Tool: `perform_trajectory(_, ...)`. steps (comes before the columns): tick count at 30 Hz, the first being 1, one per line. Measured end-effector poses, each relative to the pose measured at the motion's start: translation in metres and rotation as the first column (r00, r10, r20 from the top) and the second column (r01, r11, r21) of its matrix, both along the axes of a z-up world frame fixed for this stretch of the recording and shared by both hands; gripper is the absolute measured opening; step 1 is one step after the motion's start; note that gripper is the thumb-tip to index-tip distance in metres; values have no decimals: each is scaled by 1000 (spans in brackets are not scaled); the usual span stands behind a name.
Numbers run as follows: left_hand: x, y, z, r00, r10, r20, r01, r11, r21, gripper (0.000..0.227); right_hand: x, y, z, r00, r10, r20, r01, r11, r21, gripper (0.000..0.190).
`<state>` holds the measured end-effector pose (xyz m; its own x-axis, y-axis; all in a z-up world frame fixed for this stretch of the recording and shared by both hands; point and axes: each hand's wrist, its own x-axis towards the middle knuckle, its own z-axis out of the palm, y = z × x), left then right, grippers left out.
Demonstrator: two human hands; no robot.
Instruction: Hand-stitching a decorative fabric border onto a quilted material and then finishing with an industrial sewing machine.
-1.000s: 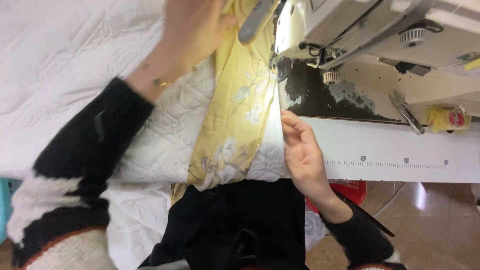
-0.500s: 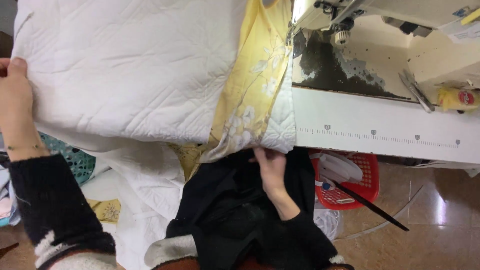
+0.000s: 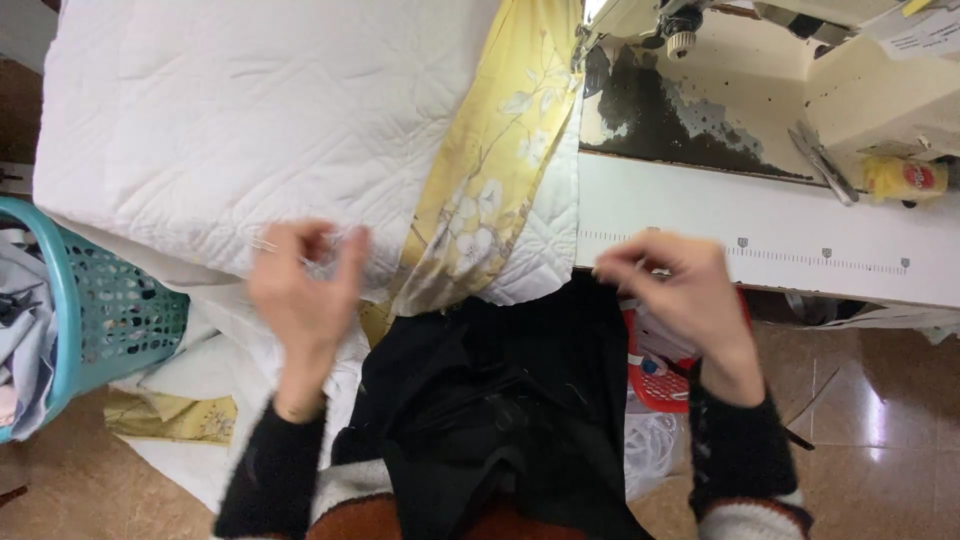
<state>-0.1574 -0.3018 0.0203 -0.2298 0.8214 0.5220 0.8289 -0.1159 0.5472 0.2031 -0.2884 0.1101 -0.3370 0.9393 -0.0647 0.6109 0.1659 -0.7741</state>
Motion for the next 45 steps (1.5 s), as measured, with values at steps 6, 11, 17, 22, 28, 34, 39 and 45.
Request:
perform_trajectory(6, 41, -27, -22, 930, -193, 313, 336, 791, -511, 44, 13, 126, -35, 937, 298, 184, -350, 798, 491, 16)
perform_trajectory(11, 26, -49, 4, 235, 64, 970, 871, 429, -239, 45, -1, 174, -50, 774, 501, 388, -634, 621, 461, 33)
perform_trajectory(17, 38, -55, 50, 80, 147, 986, 903, 409, -134, 58, 0, 175, -43, 701, 533, 474, -698, 650, 302, 30)
perform_trajectory(22, 35, -57, 53, 168, 2, 986, 920, 358, -157, 48, -3, 163, -22, 661, 593, 460, -738, 627, 251, 17)
perform_trajectory(28, 34, -60, 53, 86, -70, 994, 928, 368, -54, 47, 0, 149, -22, 596, 604, 529, -794, 542, 276, 14)
perform_trajectory(34, 35, -56, 55, 56, -69, 996, 949, 313, -31, 48, -10, 112, -28, 682, 615, 397, -727, 508, 462, 16)
perform_trajectory(39, 30, -60, 43, 65, -106, 992, 953, 301, -30, 25, -14, 83, -31, 771, 550, 320, -607, 486, 628, 12)
perform_trajectory(45, 36, -42, 54, 45, -248, 968, 967, 254, 20, 23, -3, 62, -35, 841, 489, 233, -496, 523, 693, 14)
